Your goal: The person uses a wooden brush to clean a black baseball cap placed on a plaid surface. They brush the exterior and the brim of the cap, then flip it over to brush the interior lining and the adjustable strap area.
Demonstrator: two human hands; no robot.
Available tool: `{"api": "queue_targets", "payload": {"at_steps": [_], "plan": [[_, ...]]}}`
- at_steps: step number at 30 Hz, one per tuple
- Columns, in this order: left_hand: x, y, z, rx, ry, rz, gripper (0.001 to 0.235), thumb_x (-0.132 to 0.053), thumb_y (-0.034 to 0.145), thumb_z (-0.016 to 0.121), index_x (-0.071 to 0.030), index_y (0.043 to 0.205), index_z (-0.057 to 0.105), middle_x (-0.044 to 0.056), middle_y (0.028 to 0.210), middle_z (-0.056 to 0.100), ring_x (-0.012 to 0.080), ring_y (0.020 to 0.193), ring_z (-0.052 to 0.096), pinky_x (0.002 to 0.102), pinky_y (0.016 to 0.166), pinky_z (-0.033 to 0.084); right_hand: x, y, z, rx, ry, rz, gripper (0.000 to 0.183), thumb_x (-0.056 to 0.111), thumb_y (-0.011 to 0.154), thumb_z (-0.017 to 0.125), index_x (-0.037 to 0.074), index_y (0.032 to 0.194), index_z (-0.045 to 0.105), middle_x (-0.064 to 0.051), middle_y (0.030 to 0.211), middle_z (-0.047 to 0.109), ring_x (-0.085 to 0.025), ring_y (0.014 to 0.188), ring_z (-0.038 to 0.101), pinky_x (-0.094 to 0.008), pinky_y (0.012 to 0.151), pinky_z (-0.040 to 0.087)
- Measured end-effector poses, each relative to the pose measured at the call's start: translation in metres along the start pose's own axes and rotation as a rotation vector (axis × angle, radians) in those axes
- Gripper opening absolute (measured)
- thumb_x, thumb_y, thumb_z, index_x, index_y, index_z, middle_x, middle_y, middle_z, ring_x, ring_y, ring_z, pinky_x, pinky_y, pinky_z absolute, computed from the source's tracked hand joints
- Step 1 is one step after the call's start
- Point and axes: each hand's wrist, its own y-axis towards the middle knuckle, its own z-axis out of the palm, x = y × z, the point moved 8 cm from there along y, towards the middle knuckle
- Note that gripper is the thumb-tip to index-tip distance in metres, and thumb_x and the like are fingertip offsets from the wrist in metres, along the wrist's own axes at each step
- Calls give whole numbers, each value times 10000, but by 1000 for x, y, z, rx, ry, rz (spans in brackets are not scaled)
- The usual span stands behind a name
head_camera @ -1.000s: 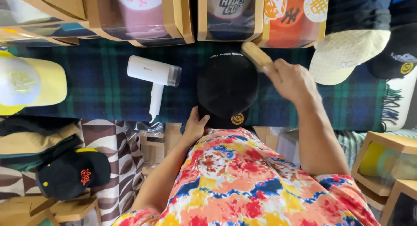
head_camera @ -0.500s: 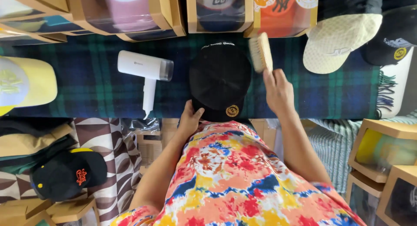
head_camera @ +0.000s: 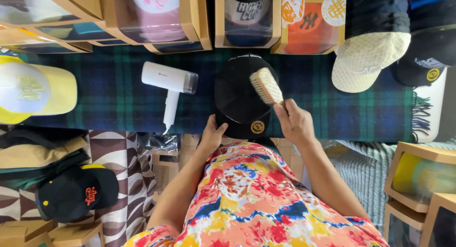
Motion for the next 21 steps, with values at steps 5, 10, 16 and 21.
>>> {"api": "queue_targets", "payload": {"at_steps": [5, 10, 16, 21], "plan": [[-25, 1, -1, 7, -41, 43, 334, -80, 996, 666, -103, 1291, 510, 84, 1110, 651, 178, 1114, 593, 380, 1009, 492, -31, 25, -5, 83, 27, 398, 467, 511, 1108, 400, 92, 967, 551, -306, 817, 640, -558, 873, 638, -636, 750, 457], [4, 7, -1, -15, -2, 22, 339, -50, 977, 665, -79, 1281, 516, 105, 1108, 634, 220, 1125, 599, 430, 1008, 487, 3, -2, 5, -55, -69, -31, 352, 387, 1039, 625, 171, 791, 500, -138, 624, 553, -411, 641, 658, -467, 567, 509], [-10, -2, 4, 52, -40, -4, 303, -90, 1004, 657, -94, 1275, 523, 115, 1107, 679, 209, 1108, 631, 406, 957, 532, -39, -3, 25, -66, -145, -192, 189, 184, 1119, 358, 43, 1107, 482, -228, 796, 534, -516, 680, 599, -578, 517, 444], [25, 13, 0, 67, -101, -32, 285, -104, 1015, 647, -97, 1269, 518, 106, 1049, 684, 221, 978, 698, 376, 768, 624, -98, -16, 23, -39, 146, 518, 495, 569, 1103, 473, 111, 922, 531, -220, 825, 617, -511, 945, 627, -580, 828, 449]]}}
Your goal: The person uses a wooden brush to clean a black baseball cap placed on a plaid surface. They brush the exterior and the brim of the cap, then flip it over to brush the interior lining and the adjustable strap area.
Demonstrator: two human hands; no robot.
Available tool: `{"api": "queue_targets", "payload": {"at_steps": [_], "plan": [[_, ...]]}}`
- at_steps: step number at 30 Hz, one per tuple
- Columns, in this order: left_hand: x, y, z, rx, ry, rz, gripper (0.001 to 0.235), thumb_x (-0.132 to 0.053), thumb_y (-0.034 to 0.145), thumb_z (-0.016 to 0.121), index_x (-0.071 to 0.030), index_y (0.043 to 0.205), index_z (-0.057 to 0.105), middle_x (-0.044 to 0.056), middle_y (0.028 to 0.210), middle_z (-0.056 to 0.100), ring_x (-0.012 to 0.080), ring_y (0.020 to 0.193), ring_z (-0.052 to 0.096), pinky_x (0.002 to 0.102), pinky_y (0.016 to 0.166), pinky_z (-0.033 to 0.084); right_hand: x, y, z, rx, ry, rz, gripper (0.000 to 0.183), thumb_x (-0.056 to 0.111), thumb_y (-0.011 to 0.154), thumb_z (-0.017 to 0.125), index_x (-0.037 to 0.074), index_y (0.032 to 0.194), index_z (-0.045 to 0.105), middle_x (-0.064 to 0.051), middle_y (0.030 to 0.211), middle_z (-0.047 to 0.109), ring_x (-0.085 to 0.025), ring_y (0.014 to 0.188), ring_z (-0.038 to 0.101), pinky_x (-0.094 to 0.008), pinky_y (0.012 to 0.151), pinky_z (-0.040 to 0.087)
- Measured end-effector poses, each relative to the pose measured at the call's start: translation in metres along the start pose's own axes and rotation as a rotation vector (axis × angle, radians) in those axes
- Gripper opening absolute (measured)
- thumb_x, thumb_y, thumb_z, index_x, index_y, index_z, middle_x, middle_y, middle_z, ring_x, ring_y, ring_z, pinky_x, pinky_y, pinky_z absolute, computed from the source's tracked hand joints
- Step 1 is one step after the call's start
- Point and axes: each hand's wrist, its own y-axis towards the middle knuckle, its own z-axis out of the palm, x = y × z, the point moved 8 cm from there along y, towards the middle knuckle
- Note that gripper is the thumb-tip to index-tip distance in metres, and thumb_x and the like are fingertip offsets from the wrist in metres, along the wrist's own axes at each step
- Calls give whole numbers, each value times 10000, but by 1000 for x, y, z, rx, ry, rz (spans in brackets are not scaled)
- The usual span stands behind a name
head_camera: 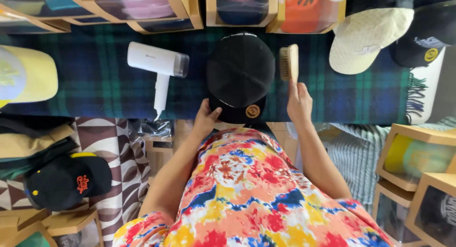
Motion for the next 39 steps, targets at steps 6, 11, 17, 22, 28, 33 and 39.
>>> {"api": "queue_targets", "payload": {"at_steps": [6, 11, 17, 22, 28, 33, 39], "plan": [[5, -5, -5, -31, -98, -21, 253, -91, 982, 716, -32, 1202, 608, 124, 1108, 694, 207, 1056, 649, 400, 928, 576, 22, -49, 26, -6, -235, -654, 393, 440, 983, 700, 173, 769, 506, -42, 614, 493, -332, 598, 632, -402, 544, 491], [-8, -19, 1, -63, -232, -60, 200, -81, 975, 720, -58, 1166, 664, 89, 1060, 724, 192, 1045, 683, 375, 921, 592, -22, -31, -24, -155, -254, -367, 357, 386, 1035, 710, 121, 860, 546, -186, 683, 567, -467, 709, 638, -508, 599, 481], [26, -3, -8, -35, -257, -133, 134, -148, 969, 737, -69, 1043, 658, 91, 888, 681, 205, 808, 673, 352, 708, 584, 84, -106, 33, 176, -285, -815, 380, 520, 949, 675, 203, 789, 540, -65, 650, 550, -321, 631, 656, -418, 561, 519], [17, -6, -13, -4, -520, -253, 241, -361, 1009, 657, -124, 969, 677, 106, 797, 627, 347, 758, 747, 540, 728, 644, 79, -104, 71, 481, -382, -823, 395, 579, 1009, 520, 194, 923, 520, -98, 774, 606, -377, 713, 685, -483, 605, 550], [-39, -47, 10, 222, -607, -313, 745, -774, 930, 384, -138, 1081, 743, 99, 1028, 781, 282, 862, 786, 480, 829, 656, 80, -106, 123, 473, -556, -745, 325, 521, 1017, 484, 203, 951, 491, -97, 691, 652, -366, 672, 715, -501, 624, 568], [-19, -39, 9, 213, -716, -367, 873, -918, 767, 406, -130, 923, 746, 160, 915, 775, 370, 872, 777, 543, 865, 620, 64, -90, 121, 405, -523, -787, 350, 595, 1022, 516, 251, 971, 551, -65, 705, 664, -310, 647, 716, -431, 595, 571], [28, -21, -6, 54, -553, -358, 488, -640, 941, 565, -191, 972, 754, 93, 937, 776, 308, 891, 767, 476, 796, 647, 67, -100, 87, 526, -191, -738, 263, 430, 948, 696, 175, 982, 643, -73, 855, 763, -323, 779, 734, -451, 621, 583]]}}
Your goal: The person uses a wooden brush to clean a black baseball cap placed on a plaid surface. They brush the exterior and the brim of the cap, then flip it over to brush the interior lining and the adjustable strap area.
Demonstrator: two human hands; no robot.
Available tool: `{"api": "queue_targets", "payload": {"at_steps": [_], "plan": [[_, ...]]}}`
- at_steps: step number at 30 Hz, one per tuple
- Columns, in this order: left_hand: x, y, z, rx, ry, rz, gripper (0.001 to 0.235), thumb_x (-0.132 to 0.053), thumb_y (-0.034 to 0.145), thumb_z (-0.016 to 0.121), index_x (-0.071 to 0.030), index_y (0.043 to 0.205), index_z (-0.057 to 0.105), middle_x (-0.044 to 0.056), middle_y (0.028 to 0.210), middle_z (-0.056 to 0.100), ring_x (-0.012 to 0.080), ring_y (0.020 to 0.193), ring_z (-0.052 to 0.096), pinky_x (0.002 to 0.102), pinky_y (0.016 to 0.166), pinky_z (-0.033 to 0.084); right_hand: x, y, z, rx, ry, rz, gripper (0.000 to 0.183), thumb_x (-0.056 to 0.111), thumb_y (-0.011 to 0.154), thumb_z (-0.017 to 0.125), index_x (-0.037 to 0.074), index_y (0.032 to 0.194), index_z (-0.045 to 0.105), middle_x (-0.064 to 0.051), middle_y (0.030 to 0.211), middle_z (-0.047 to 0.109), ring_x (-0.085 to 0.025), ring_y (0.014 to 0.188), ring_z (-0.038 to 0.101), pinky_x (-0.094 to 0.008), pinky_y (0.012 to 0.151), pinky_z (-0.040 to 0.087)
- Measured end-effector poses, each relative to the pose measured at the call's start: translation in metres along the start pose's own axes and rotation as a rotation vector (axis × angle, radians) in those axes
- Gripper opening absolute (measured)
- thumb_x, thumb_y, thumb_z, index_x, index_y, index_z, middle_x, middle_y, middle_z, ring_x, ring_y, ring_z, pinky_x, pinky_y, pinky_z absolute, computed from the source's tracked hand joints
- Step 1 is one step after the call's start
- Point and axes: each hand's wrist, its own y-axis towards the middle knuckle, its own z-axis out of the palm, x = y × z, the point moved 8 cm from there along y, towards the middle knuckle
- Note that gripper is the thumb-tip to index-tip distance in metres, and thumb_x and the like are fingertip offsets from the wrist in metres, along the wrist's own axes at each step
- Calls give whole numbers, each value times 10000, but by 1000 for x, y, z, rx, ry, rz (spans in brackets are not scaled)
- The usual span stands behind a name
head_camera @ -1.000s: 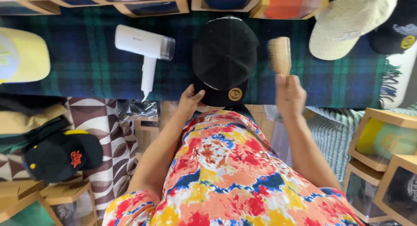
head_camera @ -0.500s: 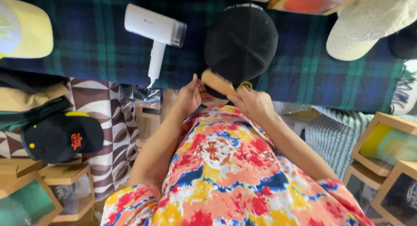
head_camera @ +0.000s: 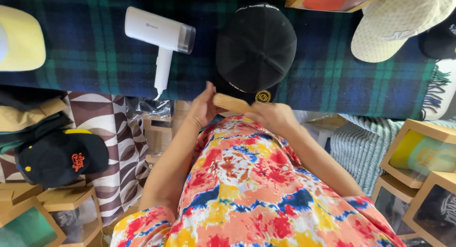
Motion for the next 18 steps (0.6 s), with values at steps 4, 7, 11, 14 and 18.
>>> {"api": "queue_targets", "payload": {"at_steps": [4, 7, 11, 14, 18], "plan": [[1, 13, 2, -53, 67, 103, 115, -209, 937, 757, -134, 1019, 727, 126, 933, 765, 340, 838, 767, 487, 715, 655, -119, -70, -34, 211, -258, 420, 425, 616, 944, 576, 210, 1024, 673, -69, 949, 746, -347, 924, 719, -493, 772, 584], [-8, 11, 0, -68, 68, 118, 83, -181, 929, 774, -133, 967, 718, 110, 879, 753, 325, 775, 768, 465, 658, 662, -190, -130, -73, 126, -417, 767, 638, 794, 1032, 450, 203, 962, 680, -80, 762, 703, -358, 850, 727, -475, 748, 563], [-12, 6, 4, -88, 102, 155, 72, -175, 950, 749, -114, 955, 711, 119, 851, 751, 307, 761, 773, 460, 677, 670, -163, -114, -51, -98, -251, 546, 362, 655, 919, 724, 298, 879, 681, -5, 707, 624, -253, 752, 681, -384, 675, 521], [-5, 14, -3, -111, 135, 173, 66, -165, 965, 725, -103, 951, 707, 113, 825, 739, 298, 744, 765, 450, 676, 664, -110, -67, -12, 13, -149, 357, 334, 578, 899, 696, 245, 918, 705, -43, 846, 728, -285, 873, 723, -436, 735, 570], [-3, 20, -10, -109, 146, 180, 67, -164, 960, 736, -106, 948, 703, 104, 814, 735, 285, 736, 766, 435, 684, 661, -161, -90, -30, 14, -297, 593, 433, 641, 943, 596, 212, 919, 645, -102, 847, 698, -393, 888, 684, -545, 748, 542]]}}
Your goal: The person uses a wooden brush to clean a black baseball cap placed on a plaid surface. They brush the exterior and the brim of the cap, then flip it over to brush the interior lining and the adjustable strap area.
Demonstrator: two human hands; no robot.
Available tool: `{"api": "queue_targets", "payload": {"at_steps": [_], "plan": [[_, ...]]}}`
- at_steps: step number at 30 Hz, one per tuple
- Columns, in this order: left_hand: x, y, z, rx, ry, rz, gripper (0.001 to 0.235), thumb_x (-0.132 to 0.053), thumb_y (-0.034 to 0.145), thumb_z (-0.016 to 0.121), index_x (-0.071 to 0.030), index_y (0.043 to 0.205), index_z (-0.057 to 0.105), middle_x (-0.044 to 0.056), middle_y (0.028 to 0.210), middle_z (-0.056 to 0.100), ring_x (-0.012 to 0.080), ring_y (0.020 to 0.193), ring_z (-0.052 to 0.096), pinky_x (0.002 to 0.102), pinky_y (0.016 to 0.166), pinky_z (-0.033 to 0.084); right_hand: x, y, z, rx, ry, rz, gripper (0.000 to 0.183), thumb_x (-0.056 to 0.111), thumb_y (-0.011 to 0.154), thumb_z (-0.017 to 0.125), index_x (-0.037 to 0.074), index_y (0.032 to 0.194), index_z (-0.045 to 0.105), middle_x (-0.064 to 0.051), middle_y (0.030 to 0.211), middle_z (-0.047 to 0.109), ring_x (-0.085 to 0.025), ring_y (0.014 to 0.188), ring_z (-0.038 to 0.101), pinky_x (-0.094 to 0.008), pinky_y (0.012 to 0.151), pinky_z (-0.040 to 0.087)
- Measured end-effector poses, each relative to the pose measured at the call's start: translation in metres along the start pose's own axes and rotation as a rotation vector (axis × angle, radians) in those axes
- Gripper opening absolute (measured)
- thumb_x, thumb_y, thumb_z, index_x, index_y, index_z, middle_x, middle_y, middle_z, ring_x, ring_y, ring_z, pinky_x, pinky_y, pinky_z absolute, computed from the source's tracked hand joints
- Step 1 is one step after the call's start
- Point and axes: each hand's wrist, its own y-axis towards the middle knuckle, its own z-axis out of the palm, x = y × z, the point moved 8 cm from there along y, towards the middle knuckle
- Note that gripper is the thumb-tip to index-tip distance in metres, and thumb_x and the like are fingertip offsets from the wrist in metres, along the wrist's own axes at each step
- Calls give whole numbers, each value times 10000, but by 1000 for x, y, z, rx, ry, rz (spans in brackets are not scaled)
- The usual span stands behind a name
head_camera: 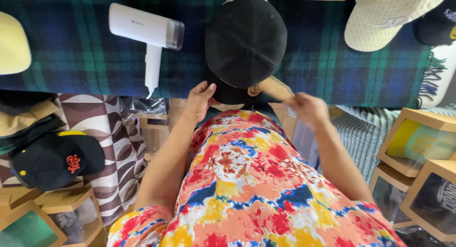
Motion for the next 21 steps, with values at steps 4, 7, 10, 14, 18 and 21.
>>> {"api": "queue_targets", "payload": {"at_steps": [4, 7, 10, 14, 18, 21], "plan": [[-9, -7, 10, 9, 0, 13, 75, -174, 963, 734, -106, 949, 709, 113, 817, 736, 285, 742, 771, 435, 675, 661, -83, -10, -17, -140, -103, 95, 553, 781, 1024, 560, 241, 952, 656, -17, 715, 642, -291, 773, 709, -402, 710, 546], [8, 3, -9, -6, 32, 10, 69, -171, 985, 707, -103, 969, 703, 96, 803, 720, 275, 725, 763, 424, 662, 661, -1, -21, -16, -163, 6, -106, 271, 572, 901, 712, 302, 908, 684, 15, 756, 670, -239, 811, 716, -384, 740, 557], [2, 6, -6, -28, 3, 22, 93, -170, 974, 719, -85, 941, 704, 130, 811, 723, 310, 755, 760, 464, 679, 651, 89, -15, -5, -66, 311, -508, 179, 505, 840, 794, 356, 938, 807, -9, 861, 778, -232, 952, 755, -375, 780, 592], [15, 10, -15, -40, -5, 13, 83, -163, 970, 731, -97, 935, 695, 106, 821, 722, 300, 752, 761, 454, 669, 653, 0, -9, -10, -154, 18, -247, 359, 525, 925, 686, 172, 938, 748, -107, 851, 744, -334, 906, 732, -471, 772, 586], [-2, 1, -5, -76, -45, 19, 95, -131, 950, 750, -99, 910, 669, 101, 785, 705, 300, 712, 751, 454, 636, 649, -42, -10, -44, -284, -31, -188, 332, 606, 953, 717, 275, 976, 742, -1, 810, 716, -235, 867, 733, -369, 754, 568], [1, 4, -8, -27, 21, 29, 102, -184, 972, 732, -106, 922, 687, 93, 802, 713, 293, 753, 759, 447, 659, 660, 83, -19, -53, -124, 217, -519, 234, 500, 863, 787, 272, 823, 755, 4, 748, 742, -268, 783, 736, -406, 700, 570]]}}
